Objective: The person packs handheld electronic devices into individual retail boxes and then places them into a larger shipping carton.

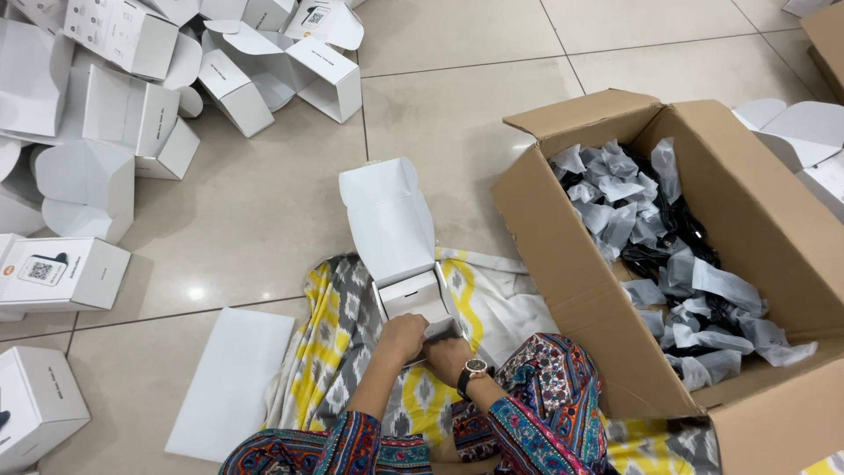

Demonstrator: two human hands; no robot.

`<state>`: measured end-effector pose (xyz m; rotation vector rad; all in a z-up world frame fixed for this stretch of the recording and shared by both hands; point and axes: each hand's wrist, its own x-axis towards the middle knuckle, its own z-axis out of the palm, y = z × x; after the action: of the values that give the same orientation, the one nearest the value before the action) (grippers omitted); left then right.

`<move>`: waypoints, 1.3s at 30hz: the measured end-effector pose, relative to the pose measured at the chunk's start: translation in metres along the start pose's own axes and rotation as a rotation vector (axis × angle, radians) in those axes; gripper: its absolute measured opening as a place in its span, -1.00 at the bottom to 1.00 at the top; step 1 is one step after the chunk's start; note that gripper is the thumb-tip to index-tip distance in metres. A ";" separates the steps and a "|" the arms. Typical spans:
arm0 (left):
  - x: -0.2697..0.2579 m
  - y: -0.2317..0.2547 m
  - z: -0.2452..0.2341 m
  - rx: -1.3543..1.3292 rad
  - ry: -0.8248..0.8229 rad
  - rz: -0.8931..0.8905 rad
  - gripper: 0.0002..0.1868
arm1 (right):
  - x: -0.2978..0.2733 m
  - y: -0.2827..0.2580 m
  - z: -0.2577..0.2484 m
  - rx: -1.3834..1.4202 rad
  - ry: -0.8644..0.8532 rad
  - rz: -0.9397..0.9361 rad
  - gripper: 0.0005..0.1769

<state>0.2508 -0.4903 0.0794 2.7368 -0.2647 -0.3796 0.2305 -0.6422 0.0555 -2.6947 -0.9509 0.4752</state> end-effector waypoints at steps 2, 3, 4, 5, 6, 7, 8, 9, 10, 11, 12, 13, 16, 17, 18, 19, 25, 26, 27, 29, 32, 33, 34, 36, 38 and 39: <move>0.012 0.001 0.016 0.063 -0.066 -0.048 -0.80 | 0.001 0.003 0.005 -0.022 -0.036 0.006 -0.66; 0.017 0.006 0.013 0.056 -0.068 -0.051 -0.80 | 0.002 0.007 0.005 -0.024 -0.043 0.005 -0.66; 0.018 0.008 0.009 0.093 -0.127 -0.083 -0.80 | 0.002 0.007 0.006 -0.038 -0.068 0.000 -0.66; 0.020 0.011 0.006 0.128 -0.187 -0.116 -0.80 | 0.003 0.007 0.007 -0.052 -0.092 -0.005 -0.65; 0.021 0.005 0.005 0.126 -0.189 -0.123 -0.80 | 0.005 0.008 0.012 -0.051 -0.097 -0.011 -0.65; 0.022 -0.001 0.005 0.123 -0.230 -0.117 -0.79 | 0.008 0.009 0.017 -0.049 -0.103 -0.017 -0.67; 0.027 -0.005 0.004 0.119 -0.269 -0.107 -0.78 | 0.011 0.013 0.020 -0.053 -0.107 -0.019 -0.68; 0.032 -0.015 0.032 0.114 -0.267 -0.110 -0.78 | 0.011 0.012 0.018 -0.056 -0.110 -0.022 -0.68; 0.037 -0.025 0.061 0.127 -0.189 -0.101 -0.81 | 0.010 0.011 0.016 -0.028 -0.098 -0.006 -0.68; 0.042 -0.035 0.090 0.139 -0.110 -0.093 -0.83 | 0.009 0.010 0.014 0.000 -0.086 0.010 -0.68; 0.038 -0.034 0.092 0.138 -0.111 -0.095 -0.83 | 0.010 0.009 0.012 0.001 -0.088 0.007 -0.68; 0.034 -0.034 0.093 0.116 0.002 -0.093 -0.85 | 0.010 0.009 0.011 0.014 -0.077 0.010 -0.66; 0.016 -0.018 0.068 0.058 0.090 -0.087 -0.85 | 0.008 0.010 0.015 0.032 -0.048 0.015 -0.64; 0.010 -0.010 0.055 0.019 0.076 -0.094 -0.85 | 0.006 0.012 0.018 0.028 -0.030 0.004 -0.64; 0.007 -0.008 0.051 0.016 0.068 -0.090 -0.85 | 0.006 0.012 0.020 0.031 -0.035 0.012 -0.64; 0.005 -0.006 0.047 0.017 0.043 -0.101 -0.85 | 0.005 0.012 0.021 0.024 -0.022 0.006 -0.64; -0.003 0.004 -0.001 -0.303 0.117 -0.033 -0.76 | 0.014 0.014 0.034 -0.015 -0.006 0.040 -0.67; -0.006 0.004 -0.009 -0.462 0.154 -0.005 -0.71 | 0.016 0.010 0.034 -0.026 -0.028 0.059 -0.69; -0.013 0.020 -0.036 -0.460 0.145 -0.005 -0.71 | 0.012 0.007 0.029 -0.019 -0.030 0.065 -0.69; -0.024 0.050 -0.094 -0.468 0.094 -0.165 -0.68 | 0.011 -0.001 0.017 -0.032 -0.084 0.064 -0.70; -0.019 0.048 -0.098 -0.228 0.233 -0.224 -0.65 | 0.007 -0.005 0.004 -0.013 -0.072 0.050 -0.69; -0.015 0.042 -0.094 -0.230 0.231 -0.223 -0.65 | 0.007 -0.006 0.002 -0.013 -0.074 0.053 -0.69; -0.010 0.038 -0.090 -0.127 0.349 -0.144 -0.52 | 0.005 -0.007 -0.001 -0.012 -0.077 0.047 -0.69; -0.003 0.029 -0.079 -0.027 0.466 -0.059 -0.36 | 0.003 -0.008 -0.003 -0.014 -0.080 0.046 -0.69; 0.004 0.019 -0.066 0.094 0.436 -0.034 -0.10 | 0.002 -0.008 -0.005 -0.002 -0.066 0.041 -0.70; 0.004 0.021 -0.066 0.092 0.441 -0.029 -0.10 | 0.001 -0.006 -0.005 -0.007 -0.062 0.044 -0.70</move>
<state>0.2710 -0.4888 0.1462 2.8245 -0.1254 0.2369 0.2298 -0.6375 0.0620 -2.7265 -0.9123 0.5681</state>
